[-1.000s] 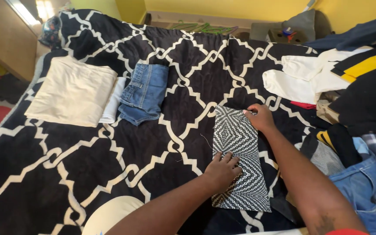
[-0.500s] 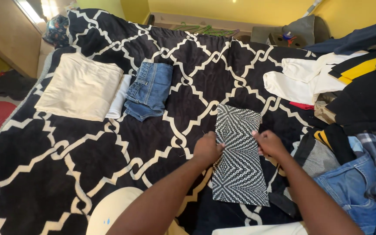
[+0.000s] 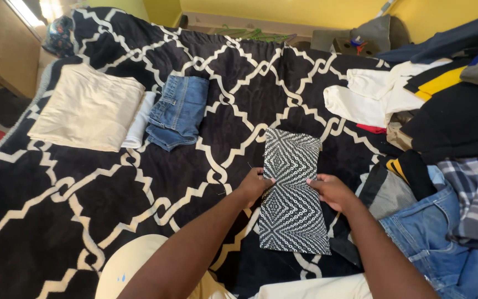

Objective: Folding various pieces of clothing including a patterned top and a sweatshirt on a bed

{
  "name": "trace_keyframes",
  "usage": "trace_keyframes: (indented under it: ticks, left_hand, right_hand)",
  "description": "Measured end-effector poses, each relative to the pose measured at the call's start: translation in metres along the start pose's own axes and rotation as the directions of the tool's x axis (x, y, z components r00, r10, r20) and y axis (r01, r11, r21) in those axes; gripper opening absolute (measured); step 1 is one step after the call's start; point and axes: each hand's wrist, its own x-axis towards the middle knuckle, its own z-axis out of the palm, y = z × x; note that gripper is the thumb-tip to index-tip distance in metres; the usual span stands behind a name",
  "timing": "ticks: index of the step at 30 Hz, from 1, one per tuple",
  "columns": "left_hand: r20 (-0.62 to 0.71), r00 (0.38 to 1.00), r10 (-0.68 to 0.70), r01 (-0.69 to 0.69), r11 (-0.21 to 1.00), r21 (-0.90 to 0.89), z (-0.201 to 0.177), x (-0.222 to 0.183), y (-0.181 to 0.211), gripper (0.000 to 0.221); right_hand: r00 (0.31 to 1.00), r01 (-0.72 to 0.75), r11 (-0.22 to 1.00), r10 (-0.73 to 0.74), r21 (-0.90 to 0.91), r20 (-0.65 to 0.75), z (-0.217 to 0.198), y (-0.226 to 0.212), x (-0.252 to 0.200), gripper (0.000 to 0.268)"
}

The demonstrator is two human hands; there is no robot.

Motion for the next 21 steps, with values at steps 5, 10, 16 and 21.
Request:
trace_keyframes:
  ticks: [5,10,16,21]
  left_hand:
    - [0.096,0.995,0.008,0.012,0.979,-0.206,-0.006,-0.001,-0.002,0.067]
    - [0.176,0.983,-0.061,0.093,0.98,-0.177,-0.01,-0.033,0.04,0.085]
    - [0.095,0.993,-0.066,0.088,0.963,-0.253,-0.003,-0.027,0.062,0.032]
    - [0.058,0.998,-0.006,0.017,0.982,-0.189,-0.001,-0.073,0.149,0.044]
  right_hand:
    - [0.992,-0.011,0.989,-0.009,0.15,0.127,-0.027,0.017,0.036,0.04]
    - [0.98,0.006,0.978,-0.047,0.21,0.192,-0.033,0.006,0.04,0.034]
    - [0.982,0.038,0.968,-0.082,0.247,0.171,-0.04,-0.001,0.035,0.03]
    - [0.973,0.129,0.933,-0.184,0.335,0.139,-0.015,-0.072,-0.043,0.028]
